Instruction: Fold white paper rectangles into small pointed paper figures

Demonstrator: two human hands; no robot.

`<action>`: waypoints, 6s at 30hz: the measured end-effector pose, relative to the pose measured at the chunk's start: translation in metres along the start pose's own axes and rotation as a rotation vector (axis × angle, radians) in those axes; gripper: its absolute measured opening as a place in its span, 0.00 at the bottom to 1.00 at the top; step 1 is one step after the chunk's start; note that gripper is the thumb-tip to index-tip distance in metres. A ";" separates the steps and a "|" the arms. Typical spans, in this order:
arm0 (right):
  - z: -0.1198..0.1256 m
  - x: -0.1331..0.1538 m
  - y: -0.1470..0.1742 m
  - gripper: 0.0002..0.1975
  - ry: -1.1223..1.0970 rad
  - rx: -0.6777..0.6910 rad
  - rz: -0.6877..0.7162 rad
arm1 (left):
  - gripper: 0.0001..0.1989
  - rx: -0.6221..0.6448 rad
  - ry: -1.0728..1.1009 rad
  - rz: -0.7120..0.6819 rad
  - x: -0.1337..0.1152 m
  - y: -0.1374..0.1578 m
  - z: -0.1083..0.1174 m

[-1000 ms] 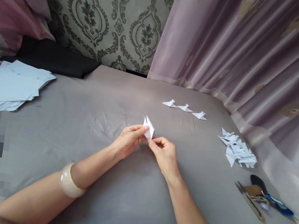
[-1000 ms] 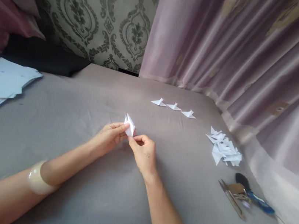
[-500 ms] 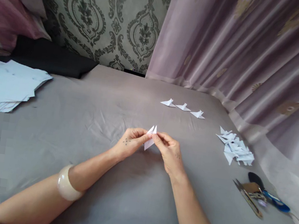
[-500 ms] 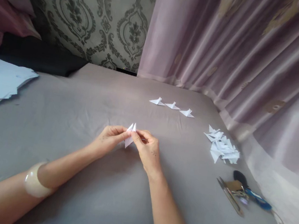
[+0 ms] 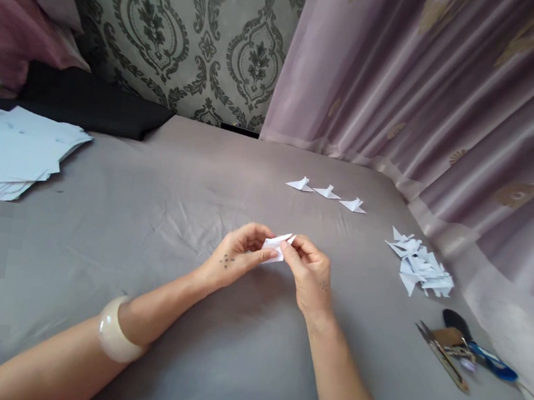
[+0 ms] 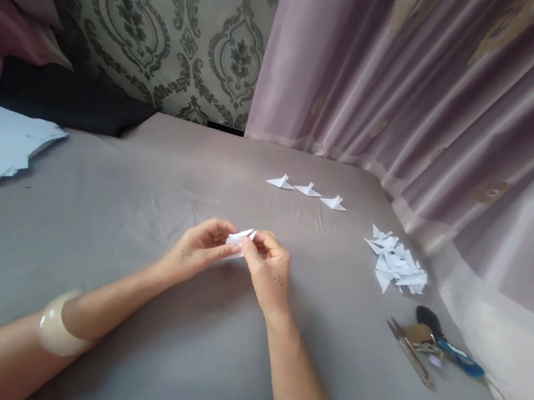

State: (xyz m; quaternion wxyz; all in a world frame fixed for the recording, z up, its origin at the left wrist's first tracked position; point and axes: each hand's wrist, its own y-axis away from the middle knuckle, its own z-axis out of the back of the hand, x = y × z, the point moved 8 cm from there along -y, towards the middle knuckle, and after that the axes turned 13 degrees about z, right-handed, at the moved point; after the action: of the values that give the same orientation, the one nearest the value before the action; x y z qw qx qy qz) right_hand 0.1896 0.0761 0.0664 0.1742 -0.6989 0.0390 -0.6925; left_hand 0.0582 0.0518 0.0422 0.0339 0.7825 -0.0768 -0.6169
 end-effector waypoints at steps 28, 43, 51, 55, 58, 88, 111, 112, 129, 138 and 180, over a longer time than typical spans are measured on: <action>-0.003 0.022 -0.003 0.06 0.482 0.251 0.289 | 0.09 -0.114 -0.385 -0.079 -0.015 0.001 0.013; 0.006 0.009 -0.003 0.04 0.403 0.125 0.097 | 0.10 -0.098 -0.421 -0.123 -0.013 0.003 0.009; 0.010 0.013 -0.003 0.03 0.511 0.154 0.151 | 0.14 -0.041 -0.408 -0.134 -0.010 0.000 0.008; 0.002 0.018 0.001 0.01 0.565 0.284 0.191 | 0.14 0.114 -0.551 0.054 0.007 -0.003 0.000; 0.001 0.021 0.002 0.02 0.465 0.270 0.163 | 0.12 0.167 -0.463 0.150 0.010 -0.004 -0.001; 0.000 0.002 0.002 0.13 0.095 0.005 -0.024 | 0.12 -0.024 -0.074 0.221 0.005 -0.004 0.005; -0.005 -0.064 0.011 0.15 0.045 0.027 -0.374 | 0.13 -0.172 -0.102 0.377 0.030 -0.014 0.035; -0.005 -0.064 0.010 0.15 0.077 0.024 -0.362 | 0.12 -0.181 -0.135 0.357 0.029 -0.015 0.036; -0.012 -0.040 -0.007 0.05 0.719 0.258 0.042 | 0.10 -0.053 -0.981 -0.195 -0.001 -0.023 0.023; -0.020 -0.034 0.004 0.13 0.753 0.481 0.260 | 0.11 0.193 -1.113 -0.128 -0.009 -0.026 0.025; -0.008 -0.052 -0.011 0.09 0.687 0.364 0.067 | 0.12 -0.061 -0.998 0.061 -0.002 -0.029 0.037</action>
State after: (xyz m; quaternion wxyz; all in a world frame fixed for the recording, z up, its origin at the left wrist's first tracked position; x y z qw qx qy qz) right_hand 0.1778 0.1006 0.0200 0.2944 -0.3825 -0.0057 -0.8758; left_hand 0.0238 0.0824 0.0306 0.0339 0.3880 -0.0885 -0.9168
